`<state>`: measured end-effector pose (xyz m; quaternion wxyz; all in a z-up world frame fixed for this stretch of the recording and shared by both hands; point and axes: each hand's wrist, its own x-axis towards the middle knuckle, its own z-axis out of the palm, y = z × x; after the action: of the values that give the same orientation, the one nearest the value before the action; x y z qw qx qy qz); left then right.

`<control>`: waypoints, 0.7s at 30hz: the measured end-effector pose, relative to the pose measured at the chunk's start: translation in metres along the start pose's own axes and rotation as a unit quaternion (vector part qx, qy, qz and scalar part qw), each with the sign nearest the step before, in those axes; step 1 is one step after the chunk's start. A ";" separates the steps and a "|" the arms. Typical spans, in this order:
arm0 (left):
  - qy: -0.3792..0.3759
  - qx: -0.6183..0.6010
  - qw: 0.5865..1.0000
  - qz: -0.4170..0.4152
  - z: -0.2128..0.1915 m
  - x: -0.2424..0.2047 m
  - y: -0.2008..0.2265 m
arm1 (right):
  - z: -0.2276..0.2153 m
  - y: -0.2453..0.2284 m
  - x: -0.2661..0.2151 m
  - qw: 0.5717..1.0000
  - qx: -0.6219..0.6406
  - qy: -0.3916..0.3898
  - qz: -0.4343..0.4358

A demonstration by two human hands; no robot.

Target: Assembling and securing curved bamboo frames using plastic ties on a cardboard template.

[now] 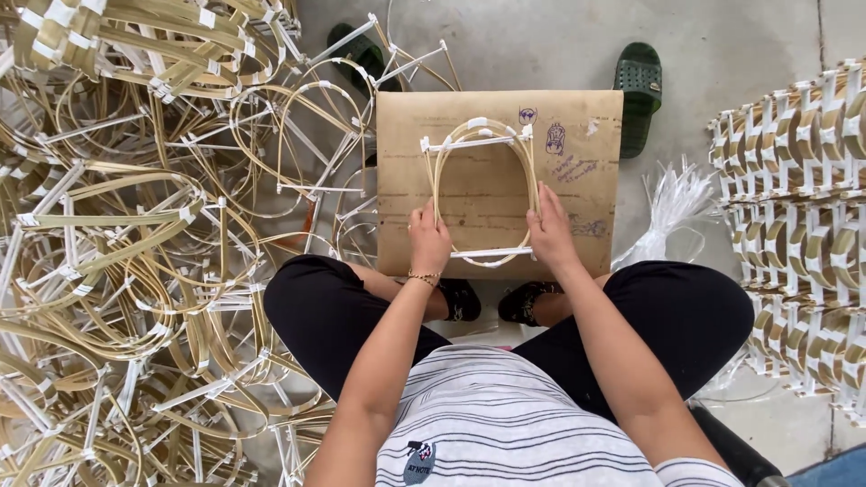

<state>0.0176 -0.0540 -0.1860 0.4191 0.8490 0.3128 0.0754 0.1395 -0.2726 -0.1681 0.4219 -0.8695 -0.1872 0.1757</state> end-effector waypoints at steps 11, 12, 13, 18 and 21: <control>0.011 0.015 1.000 -0.011 0.025 -0.004 -0.024 | 0.024 0.027 -0.003 0.998 0.034 0.006 0.046; 0.000 0.019 1.000 -0.015 0.027 -0.001 -0.026 | 0.026 0.028 0.000 0.999 0.033 0.013 0.041; -0.014 0.023 0.999 -0.025 0.028 -0.006 -0.030 | 0.028 0.030 -0.005 0.998 0.033 0.018 0.041; -0.032 0.004 0.998 -0.048 0.022 0.002 -0.028 | 0.028 0.027 -0.005 0.997 0.039 0.022 0.066; -0.054 -0.022 0.995 -0.075 0.028 0.008 -0.040 | 0.030 0.025 -0.009 0.990 0.056 0.014 0.127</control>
<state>0.0157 -0.0499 -0.2355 0.4588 0.8164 0.3508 0.0049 0.1218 -0.2715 -0.2043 0.4466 -0.8638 -0.0594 0.2256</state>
